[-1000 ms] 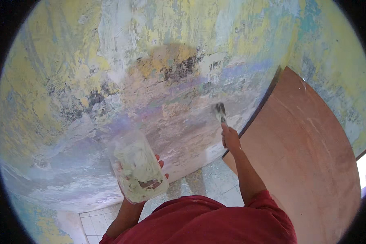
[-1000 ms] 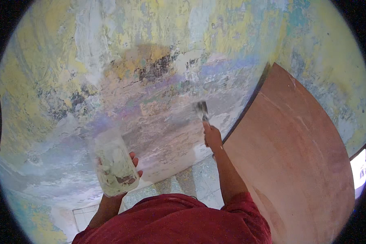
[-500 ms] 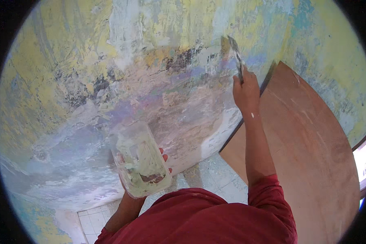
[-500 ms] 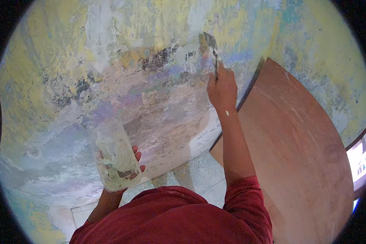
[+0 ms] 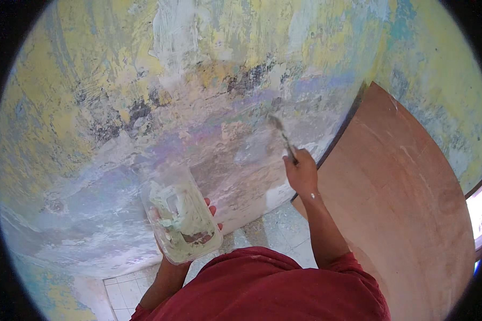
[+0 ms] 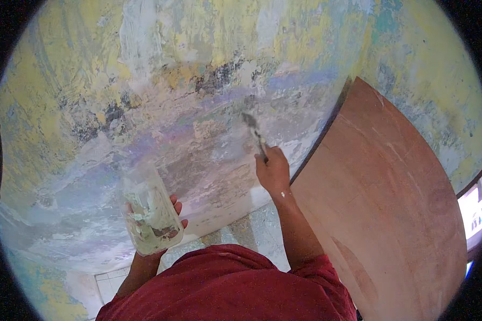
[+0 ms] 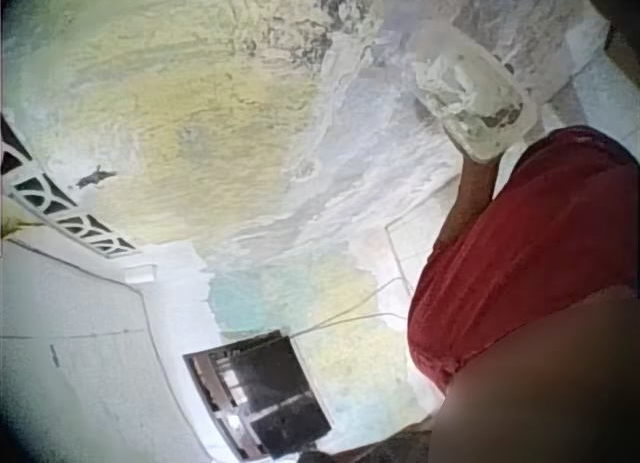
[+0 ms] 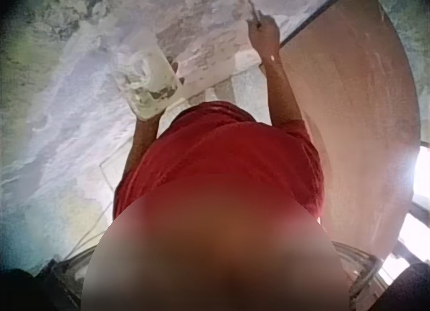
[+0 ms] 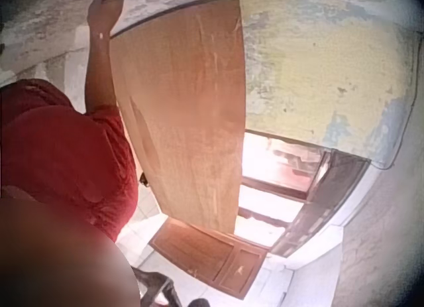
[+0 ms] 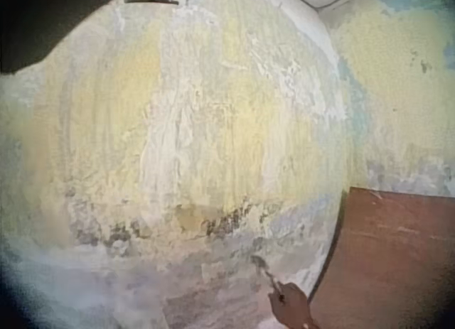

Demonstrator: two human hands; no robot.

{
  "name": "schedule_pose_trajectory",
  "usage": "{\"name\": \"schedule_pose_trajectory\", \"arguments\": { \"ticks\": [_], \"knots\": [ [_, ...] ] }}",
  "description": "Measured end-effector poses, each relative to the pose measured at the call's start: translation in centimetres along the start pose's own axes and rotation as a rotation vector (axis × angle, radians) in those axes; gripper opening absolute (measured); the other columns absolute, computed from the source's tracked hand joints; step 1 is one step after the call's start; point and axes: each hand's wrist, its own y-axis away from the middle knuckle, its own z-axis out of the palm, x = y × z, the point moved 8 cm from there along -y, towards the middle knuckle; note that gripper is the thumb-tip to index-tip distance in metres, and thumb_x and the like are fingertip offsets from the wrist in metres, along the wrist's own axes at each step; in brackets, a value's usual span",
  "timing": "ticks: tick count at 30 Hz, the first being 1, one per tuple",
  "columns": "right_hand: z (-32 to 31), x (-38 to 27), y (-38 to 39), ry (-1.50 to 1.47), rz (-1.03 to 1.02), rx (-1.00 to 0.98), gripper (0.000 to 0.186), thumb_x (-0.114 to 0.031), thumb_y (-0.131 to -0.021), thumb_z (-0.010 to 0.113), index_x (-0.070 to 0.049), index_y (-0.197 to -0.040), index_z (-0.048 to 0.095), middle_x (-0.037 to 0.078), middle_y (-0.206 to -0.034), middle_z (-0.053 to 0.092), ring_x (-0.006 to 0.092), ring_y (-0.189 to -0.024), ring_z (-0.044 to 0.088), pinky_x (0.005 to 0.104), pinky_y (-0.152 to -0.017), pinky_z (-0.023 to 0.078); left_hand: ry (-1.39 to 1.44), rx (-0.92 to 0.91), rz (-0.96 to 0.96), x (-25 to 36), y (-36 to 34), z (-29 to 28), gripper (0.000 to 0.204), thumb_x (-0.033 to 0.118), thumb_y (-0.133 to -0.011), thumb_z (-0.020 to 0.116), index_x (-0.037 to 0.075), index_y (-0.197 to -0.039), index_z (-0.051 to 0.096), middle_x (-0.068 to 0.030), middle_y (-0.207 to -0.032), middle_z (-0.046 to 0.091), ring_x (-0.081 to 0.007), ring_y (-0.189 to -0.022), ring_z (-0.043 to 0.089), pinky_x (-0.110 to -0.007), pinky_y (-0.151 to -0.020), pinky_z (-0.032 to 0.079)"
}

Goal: The person applies wall putty to a wall with peeling paint using a putty knife, smoothing the putty over the damaged area.

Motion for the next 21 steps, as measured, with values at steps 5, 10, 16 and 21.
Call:
{"name": "schedule_pose_trajectory", "arguments": {
  "ticks": [5, 10, 16, 21],
  "knots": [
    [-5.5, -4.6, -7.7, 0.223, -0.132, 0.184, 0.03, -0.013, -0.088, 0.067, 0.001, -0.115, 0.065, 0.024, -0.089, 0.06, 0.0427, -0.086, 0.058, 0.0502, -0.075, 0.048, -0.071, -0.032, 0.001, 0.1, -0.2, 0.0, 0.097, 0.084, -0.086, 0.042, 0.017, -0.155, 0.035, -0.0202, -0.153, 0.043, -0.0364, -0.136, 0.049, -0.066, -0.108, 0.039],
    [-5.1, -4.3, -9.0, 0.225, -0.202, 0.221, 0.028, -0.012, -0.087, 0.065, 0.002, -0.111, 0.065, 0.024, -0.087, 0.059, 0.0438, -0.086, 0.058, 0.0514, -0.075, 0.049, 0.123, 0.1, 0.017, 0.0, -0.6, -0.3, 0.102, 0.085, -0.082, 0.047, 0.014, -0.155, 0.034, -0.0258, -0.147, 0.046, -0.0454, -0.131, 0.05, -0.072, -0.099, 0.043],
    [-0.9, 0.5, 0.0, 0.08, 0.015, -0.024, 0.031, -0.01, -0.085, 0.069, 0.002, -0.113, 0.066, 0.022, -0.085, 0.059, 0.04, -0.08, 0.06, 0.0469, -0.072, 0.049, -0.054, -0.006, 0.012, 0.3, -0.5, 0.1, 0.097, 0.083, -0.086, 0.045, 0.015, -0.154, 0.035, -0.019, -0.15, 0.047, -0.0353, -0.133, 0.052, -0.065, -0.108, 0.039],
    [-2.3, 1.3, -1.1, 0.003, 0.01, 0.107, 0.032, -0.009, -0.084, 0.073, 0.003, -0.112, 0.066, 0.018, -0.082, 0.057, 0.0344, -0.073, 0.058, 0.0418, -0.067, 0.047, -0.104, -0.013, 0.019, 0.2, -0.7, -0.1, 0.094, 0.081, -0.088, 0.042, 0.015, -0.154, 0.037, -0.0182, -0.151, 0.046, -0.0341, -0.134, 0.052, -0.065, -0.108, 0.039]
  ]
}}
